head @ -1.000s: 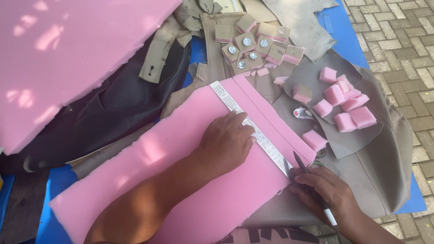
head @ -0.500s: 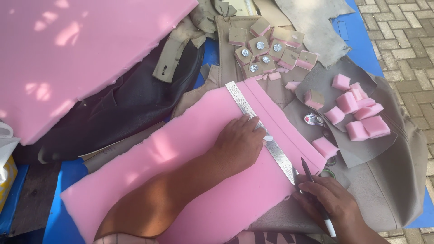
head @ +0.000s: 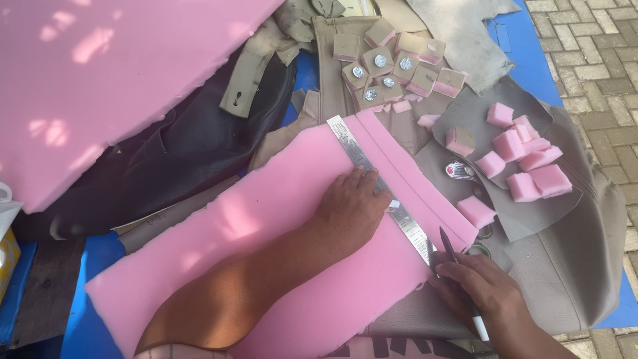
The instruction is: Marking parallel lines on a foam sheet with a ruler and marker, then cutting it with scissors
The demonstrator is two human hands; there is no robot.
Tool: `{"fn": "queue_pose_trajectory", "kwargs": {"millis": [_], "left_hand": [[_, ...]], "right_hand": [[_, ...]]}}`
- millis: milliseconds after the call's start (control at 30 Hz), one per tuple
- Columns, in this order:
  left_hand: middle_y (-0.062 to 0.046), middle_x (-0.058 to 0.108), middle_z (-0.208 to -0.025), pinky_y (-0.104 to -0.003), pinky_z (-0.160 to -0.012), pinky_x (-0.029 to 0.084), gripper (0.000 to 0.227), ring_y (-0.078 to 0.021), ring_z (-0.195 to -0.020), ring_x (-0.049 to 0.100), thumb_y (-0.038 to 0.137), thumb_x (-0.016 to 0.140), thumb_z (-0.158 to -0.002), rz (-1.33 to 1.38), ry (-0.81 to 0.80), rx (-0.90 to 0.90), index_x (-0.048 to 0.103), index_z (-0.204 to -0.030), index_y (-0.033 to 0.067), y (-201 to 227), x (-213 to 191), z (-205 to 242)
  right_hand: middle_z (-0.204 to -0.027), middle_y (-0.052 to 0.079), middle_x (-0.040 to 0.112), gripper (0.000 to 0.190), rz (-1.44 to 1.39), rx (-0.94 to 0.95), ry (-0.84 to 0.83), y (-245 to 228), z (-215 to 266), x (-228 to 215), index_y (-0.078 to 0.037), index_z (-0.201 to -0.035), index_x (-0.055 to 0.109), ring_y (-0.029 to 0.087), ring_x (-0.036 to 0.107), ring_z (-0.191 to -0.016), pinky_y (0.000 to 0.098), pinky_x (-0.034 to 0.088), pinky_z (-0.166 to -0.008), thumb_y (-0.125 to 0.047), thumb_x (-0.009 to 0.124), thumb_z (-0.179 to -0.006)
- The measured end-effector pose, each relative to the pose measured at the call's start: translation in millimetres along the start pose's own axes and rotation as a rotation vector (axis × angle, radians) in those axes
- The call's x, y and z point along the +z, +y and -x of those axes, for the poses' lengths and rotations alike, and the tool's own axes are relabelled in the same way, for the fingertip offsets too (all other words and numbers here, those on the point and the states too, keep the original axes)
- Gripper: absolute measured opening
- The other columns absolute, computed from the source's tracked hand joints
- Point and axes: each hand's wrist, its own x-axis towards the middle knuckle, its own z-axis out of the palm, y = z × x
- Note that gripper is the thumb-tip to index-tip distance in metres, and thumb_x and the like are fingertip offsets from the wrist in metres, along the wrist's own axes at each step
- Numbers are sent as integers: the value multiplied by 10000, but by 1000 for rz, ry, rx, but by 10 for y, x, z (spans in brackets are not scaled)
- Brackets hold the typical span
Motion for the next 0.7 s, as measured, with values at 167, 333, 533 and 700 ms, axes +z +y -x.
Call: {"fn": "queue_pose_trajectory", "kwargs": {"millis": [167, 333, 533, 700], "left_hand": [[-255, 656, -1183, -529, -856, 538, 55, -491, -1118, 650, 97, 673, -906, 3, -5, 7, 632, -874, 116, 8, -1, 9], [-243, 652, -1134, -482, -763, 522, 131, -450, -1015, 639, -19, 638, -834, -17, 40, 29, 603, -826, 107, 28, -139, -43], [-205, 642, -996, -442, -786, 527, 222, -366, -840, 595, -105, 639, -748, -52, 36, 57, 547, -740, 97, 65, -279, -81], [-132, 515, -842, -413, -651, 447, 236, -312, -710, 485, -118, 582, -758, -69, 96, 47, 493, -739, 100, 101, -344, -97]], "right_hand": [[-1103, 78, 764, 273, -20, -12, 8, -93, -73, -43, -96, -1079, 649, 194, 756, -961, 301, 607, -844, -105, 783, -840], [-1114, 74, 767, 249, -10, 7, 12, -109, -69, -41, -106, -1047, 661, 196, 757, -970, 300, 606, -846, -116, 789, -834], [-1044, 100, 760, 212, -56, -52, 27, -149, -91, -59, -69, -1014, 667, 200, 759, -895, 337, 595, -865, -87, 776, -832], [-1021, 90, 748, 224, -91, -16, 54, -173, -112, -55, -82, -1006, 657, 200, 735, -866, 285, 604, -777, -90, 788, -824]]}}
